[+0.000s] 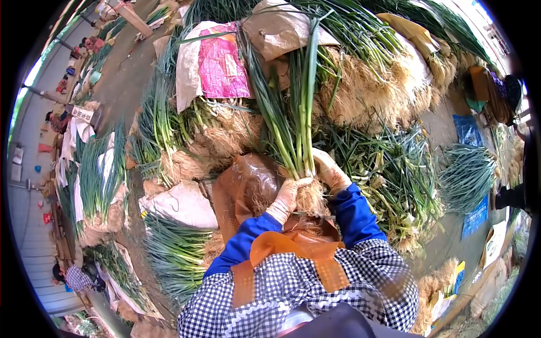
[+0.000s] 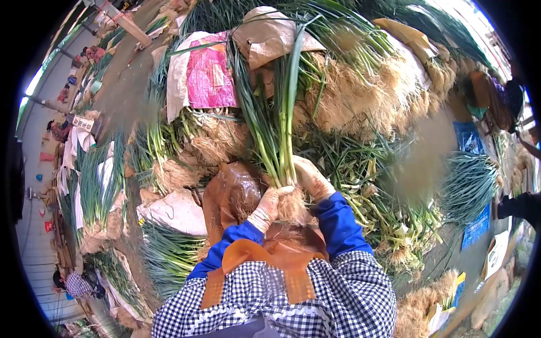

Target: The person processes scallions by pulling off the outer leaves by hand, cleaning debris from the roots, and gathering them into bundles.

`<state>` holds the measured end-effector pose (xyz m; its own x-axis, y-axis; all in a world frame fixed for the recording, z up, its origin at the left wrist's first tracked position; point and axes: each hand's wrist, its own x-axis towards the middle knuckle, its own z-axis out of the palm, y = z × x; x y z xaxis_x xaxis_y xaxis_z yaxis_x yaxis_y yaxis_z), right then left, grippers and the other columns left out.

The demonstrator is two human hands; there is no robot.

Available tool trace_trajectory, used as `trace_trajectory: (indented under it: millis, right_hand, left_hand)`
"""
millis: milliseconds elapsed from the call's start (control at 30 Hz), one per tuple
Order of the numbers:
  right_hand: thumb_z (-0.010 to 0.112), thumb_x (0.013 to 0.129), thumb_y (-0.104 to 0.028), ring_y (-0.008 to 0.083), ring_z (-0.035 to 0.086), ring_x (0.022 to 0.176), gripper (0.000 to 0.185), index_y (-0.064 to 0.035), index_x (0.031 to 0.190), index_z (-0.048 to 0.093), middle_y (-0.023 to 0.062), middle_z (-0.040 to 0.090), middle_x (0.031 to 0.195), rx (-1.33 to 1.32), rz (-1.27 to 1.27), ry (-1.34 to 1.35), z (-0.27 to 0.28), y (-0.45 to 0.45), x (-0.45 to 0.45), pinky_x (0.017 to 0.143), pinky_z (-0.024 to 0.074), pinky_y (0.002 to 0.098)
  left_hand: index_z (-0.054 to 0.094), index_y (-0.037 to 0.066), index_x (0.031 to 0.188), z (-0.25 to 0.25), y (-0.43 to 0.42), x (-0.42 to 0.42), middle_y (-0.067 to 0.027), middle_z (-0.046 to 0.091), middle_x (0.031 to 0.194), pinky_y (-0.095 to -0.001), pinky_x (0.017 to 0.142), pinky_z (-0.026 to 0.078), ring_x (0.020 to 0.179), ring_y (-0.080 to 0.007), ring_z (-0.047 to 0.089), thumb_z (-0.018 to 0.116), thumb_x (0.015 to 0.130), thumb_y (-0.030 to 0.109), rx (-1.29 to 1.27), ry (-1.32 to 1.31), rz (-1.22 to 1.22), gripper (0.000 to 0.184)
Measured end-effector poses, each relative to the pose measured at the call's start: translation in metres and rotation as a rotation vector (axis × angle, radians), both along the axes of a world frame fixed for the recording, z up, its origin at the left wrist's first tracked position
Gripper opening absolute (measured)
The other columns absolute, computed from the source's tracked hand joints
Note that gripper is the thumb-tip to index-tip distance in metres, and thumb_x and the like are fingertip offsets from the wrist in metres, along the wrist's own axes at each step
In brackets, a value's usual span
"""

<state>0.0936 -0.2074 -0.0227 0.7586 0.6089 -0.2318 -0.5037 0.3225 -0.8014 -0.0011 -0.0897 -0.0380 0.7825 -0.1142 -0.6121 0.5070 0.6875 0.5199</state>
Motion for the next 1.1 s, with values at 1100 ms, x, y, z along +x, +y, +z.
trace_trajectory:
  millis: [1100]
  right_hand:
    - [0.056,0.089,-0.031,0.0168,0.058,0.072,0.028,-0.0029,0.088,0.059,0.0038,0.060,0.077,-0.522,0.028,-0.670,0.052,-0.004,0.046,0.064,0.0473,0.0298]
  left_hand:
    - [0.060,-0.002,0.092,0.023,0.025,0.000,-0.0086,0.061,0.070,-0.0275,0.058,0.051,0.060,-0.0167,0.059,0.065,0.077,0.011,-0.017,-0.129,0.019,0.020]
